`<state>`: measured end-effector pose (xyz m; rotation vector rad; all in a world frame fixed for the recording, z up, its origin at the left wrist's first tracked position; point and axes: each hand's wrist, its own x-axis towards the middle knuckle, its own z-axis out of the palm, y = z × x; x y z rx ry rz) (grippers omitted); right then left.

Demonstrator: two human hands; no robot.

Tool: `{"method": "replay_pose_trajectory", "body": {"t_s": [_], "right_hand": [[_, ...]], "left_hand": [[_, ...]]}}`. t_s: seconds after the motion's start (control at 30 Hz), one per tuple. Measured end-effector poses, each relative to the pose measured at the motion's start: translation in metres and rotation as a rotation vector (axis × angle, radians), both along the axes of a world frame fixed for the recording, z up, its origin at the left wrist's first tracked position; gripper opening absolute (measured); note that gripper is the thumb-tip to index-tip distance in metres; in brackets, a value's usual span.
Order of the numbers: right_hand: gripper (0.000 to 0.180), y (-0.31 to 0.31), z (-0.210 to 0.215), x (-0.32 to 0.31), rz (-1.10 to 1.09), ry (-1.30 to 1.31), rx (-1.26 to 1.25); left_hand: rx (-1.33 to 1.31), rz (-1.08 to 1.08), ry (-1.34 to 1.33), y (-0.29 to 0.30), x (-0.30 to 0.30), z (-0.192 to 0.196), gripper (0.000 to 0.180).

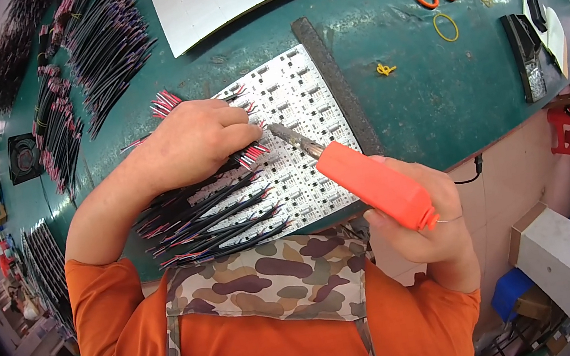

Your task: The person solders individual wires from a wire bundle onto specific contact points on small electronic circuit boards using a soldering gun.

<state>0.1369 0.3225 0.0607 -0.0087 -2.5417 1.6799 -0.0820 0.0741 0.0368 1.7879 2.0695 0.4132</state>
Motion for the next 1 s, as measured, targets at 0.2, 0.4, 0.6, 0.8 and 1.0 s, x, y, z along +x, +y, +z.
{"method": "replay_pose_trajectory", "body": {"t_s": [0.2,0.4,0.6,0.8,1.0], "right_hand": [[0.046,0.0,0.001,0.002,0.005,-0.022,0.03],[0.047,0.003,-0.001,0.007,0.005,-0.014,-0.015],[0.05,0.006,0.003,0.015,-0.094,0.018,-0.039],[0.049,0.007,-0.001,0.022,-0.095,0.007,-0.123],[0.046,0.006,-0.001,0.024,-0.084,0.067,-0.15]], "left_hand": [[-0.007,0.011,0.013,0.001,0.001,0.001,0.01],[0.011,-0.002,0.027,0.001,-0.001,0.002,0.022],[0.061,0.085,0.05,-0.001,0.001,0.011,0.028],[0.099,0.561,-0.402,-0.003,0.002,0.042,0.026],[0.189,0.458,-0.268,-0.007,0.006,0.032,0.025]]}}
